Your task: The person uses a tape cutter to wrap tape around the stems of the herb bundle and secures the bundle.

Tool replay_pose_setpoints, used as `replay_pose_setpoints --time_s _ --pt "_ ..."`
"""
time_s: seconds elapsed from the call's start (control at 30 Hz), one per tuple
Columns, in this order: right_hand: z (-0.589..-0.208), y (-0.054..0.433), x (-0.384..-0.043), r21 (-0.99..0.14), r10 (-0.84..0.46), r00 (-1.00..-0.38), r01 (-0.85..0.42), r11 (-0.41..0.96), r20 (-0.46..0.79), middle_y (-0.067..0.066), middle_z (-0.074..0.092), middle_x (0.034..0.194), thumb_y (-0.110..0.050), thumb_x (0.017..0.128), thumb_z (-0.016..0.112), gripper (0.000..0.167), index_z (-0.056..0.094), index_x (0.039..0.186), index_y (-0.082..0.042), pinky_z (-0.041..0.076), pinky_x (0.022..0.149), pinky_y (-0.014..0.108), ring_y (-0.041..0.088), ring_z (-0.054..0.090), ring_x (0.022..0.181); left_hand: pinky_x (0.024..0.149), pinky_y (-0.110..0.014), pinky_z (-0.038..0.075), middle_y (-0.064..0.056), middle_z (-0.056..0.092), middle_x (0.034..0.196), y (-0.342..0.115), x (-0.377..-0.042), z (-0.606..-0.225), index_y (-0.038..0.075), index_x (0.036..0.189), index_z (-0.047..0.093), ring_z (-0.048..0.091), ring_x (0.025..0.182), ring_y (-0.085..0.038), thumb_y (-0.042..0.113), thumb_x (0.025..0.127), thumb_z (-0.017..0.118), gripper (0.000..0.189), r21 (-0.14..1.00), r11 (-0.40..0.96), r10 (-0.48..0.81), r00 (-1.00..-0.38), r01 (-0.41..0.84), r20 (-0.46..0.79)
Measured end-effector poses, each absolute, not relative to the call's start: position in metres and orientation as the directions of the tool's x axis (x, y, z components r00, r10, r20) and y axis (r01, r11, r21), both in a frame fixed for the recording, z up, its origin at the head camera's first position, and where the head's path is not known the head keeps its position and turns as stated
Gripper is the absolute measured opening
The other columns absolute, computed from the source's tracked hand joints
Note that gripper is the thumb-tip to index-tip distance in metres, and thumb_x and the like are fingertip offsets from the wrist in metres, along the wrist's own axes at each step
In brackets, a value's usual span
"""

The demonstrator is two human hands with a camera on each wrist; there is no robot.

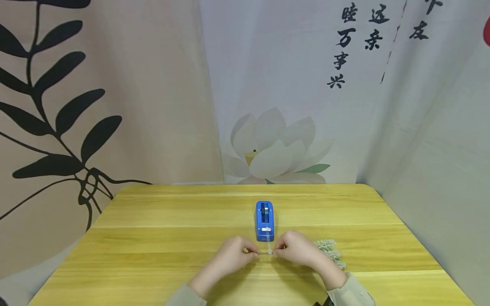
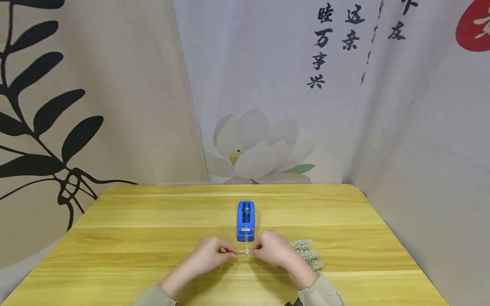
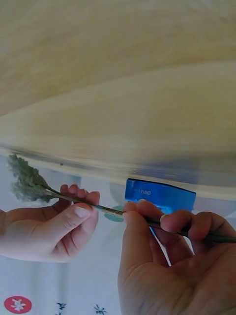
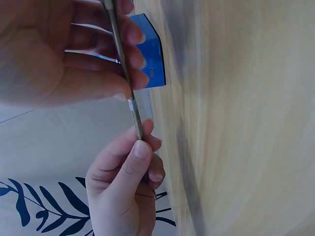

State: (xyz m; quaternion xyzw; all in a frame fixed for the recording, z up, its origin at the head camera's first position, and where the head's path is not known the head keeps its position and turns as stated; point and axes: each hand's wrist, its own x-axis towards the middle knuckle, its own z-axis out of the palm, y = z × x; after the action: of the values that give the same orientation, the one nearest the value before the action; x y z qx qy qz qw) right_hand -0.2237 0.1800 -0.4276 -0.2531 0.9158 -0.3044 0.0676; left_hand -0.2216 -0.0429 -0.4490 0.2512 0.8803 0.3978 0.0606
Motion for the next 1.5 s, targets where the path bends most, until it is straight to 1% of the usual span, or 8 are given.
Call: replay_pose_setpoints --time_s 0.13,0.3,0.53,0.7,0.87,1.03,1.23,1.5 --pt "-0.4278 0.1789 -0.2232 -0.569 -0.479 -0.877 -0.415 0.710 0.042 -0.013 0.064 0.071 -0.014 0.081 0.075 0.007 0.074 0.075 -0.015 0.045 0.057 0.025 0.004 0.050 0.059 0.060 -0.022 0.049 0.006 0.069 0.085 -0.0426 -0.2213 -0.4494 0.011 0.088 0.076 0.057 0.069 -0.004 0.014 0.085 0.072 0.006 0.737 0.550 0.485 -0.869 0.393 0.100" --pt "-0.4300 0.1779 -0.2237 -0.564 -0.459 -0.888 -0.397 0.724 0.037 -0.013 0.065 0.073 -0.014 0.081 0.076 0.008 0.073 0.074 -0.017 0.046 0.058 0.027 0.005 0.052 0.062 0.066 -0.024 0.050 0.006 0.070 0.086 -0.0424 -0.2211 -0.4505 0.011 0.091 0.077 0.059 0.072 -0.004 0.018 0.089 0.067 0.012 0.712 0.558 0.503 -0.856 0.427 0.119" --pt "-0.4324 0.1768 -0.2239 -0.563 -0.446 -0.894 -0.390 0.729 0.041 -0.013 0.062 0.069 -0.013 0.080 0.077 0.013 0.069 0.070 -0.018 0.046 0.059 0.028 0.006 0.052 0.061 0.075 -0.028 0.053 0.000 0.073 0.095 -0.0419 -0.2224 -0.4529 0.011 0.095 0.077 0.065 0.085 -0.010 0.014 0.089 0.066 0.012 0.668 0.575 0.534 -0.835 0.472 0.130" --pt "-0.4332 0.1777 -0.2251 -0.591 -0.443 -0.896 -0.376 0.714 0.035 -0.012 0.060 0.068 -0.015 0.082 0.073 0.012 0.068 0.071 -0.017 0.045 0.056 0.027 0.007 0.050 0.058 0.070 -0.024 0.052 -0.001 0.073 0.098 -0.0420 -0.2230 -0.4512 0.012 0.097 0.077 0.065 0.087 -0.011 0.011 0.088 0.067 0.013 0.680 0.583 0.527 -0.844 0.445 0.101" --pt "-0.4319 0.1797 -0.2268 -0.625 -0.459 -0.888 -0.374 0.685 0.029 -0.011 0.055 0.061 -0.017 0.087 0.067 0.016 0.071 0.073 -0.012 0.038 0.046 0.021 0.004 0.042 0.050 0.063 -0.021 0.049 -0.003 0.073 0.099 -0.0430 -0.2230 -0.4470 0.012 0.097 0.077 0.065 0.085 -0.012 0.010 0.088 0.068 0.013 0.690 0.581 0.517 -0.850 0.431 0.095" --pt "-0.4318 0.1797 -0.2266 -0.614 -0.484 -0.875 -0.397 0.682 0.028 -0.011 0.047 0.053 -0.017 0.090 0.065 0.024 0.070 0.068 -0.010 0.029 0.043 0.019 0.003 0.032 0.046 0.068 -0.022 0.049 0.000 0.072 0.093 -0.0436 -0.2229 -0.4465 0.013 0.096 0.078 0.064 0.083 -0.011 0.011 0.086 0.070 0.012 0.675 0.593 0.504 -0.856 0.439 0.114" --pt "-0.4307 0.1791 -0.2270 -0.595 -0.481 -0.876 -0.406 0.693 0.038 -0.006 0.063 0.068 -0.016 0.089 0.068 0.015 0.075 0.077 -0.010 0.040 0.049 0.024 0.005 0.043 0.053 0.064 -0.022 0.048 0.003 0.071 0.091 -0.0437 -0.2237 -0.4470 0.014 0.096 0.078 0.060 0.077 -0.007 0.009 0.085 0.071 0.014 0.682 0.591 0.490 -0.863 0.431 0.122" --pt "-0.4315 0.1779 -0.2278 -0.561 -0.461 -0.885 -0.417 0.715 0.071 -0.010 0.065 0.072 -0.015 0.086 0.072 0.009 0.075 0.078 -0.012 0.044 0.054 0.025 0.005 0.050 0.058 0.068 -0.026 0.050 0.002 0.071 0.096 -0.0429 -0.2222 -0.4446 0.016 0.097 0.077 0.063 0.085 -0.011 0.015 0.088 0.069 0.012 0.681 0.593 0.481 -0.867 0.429 0.128"
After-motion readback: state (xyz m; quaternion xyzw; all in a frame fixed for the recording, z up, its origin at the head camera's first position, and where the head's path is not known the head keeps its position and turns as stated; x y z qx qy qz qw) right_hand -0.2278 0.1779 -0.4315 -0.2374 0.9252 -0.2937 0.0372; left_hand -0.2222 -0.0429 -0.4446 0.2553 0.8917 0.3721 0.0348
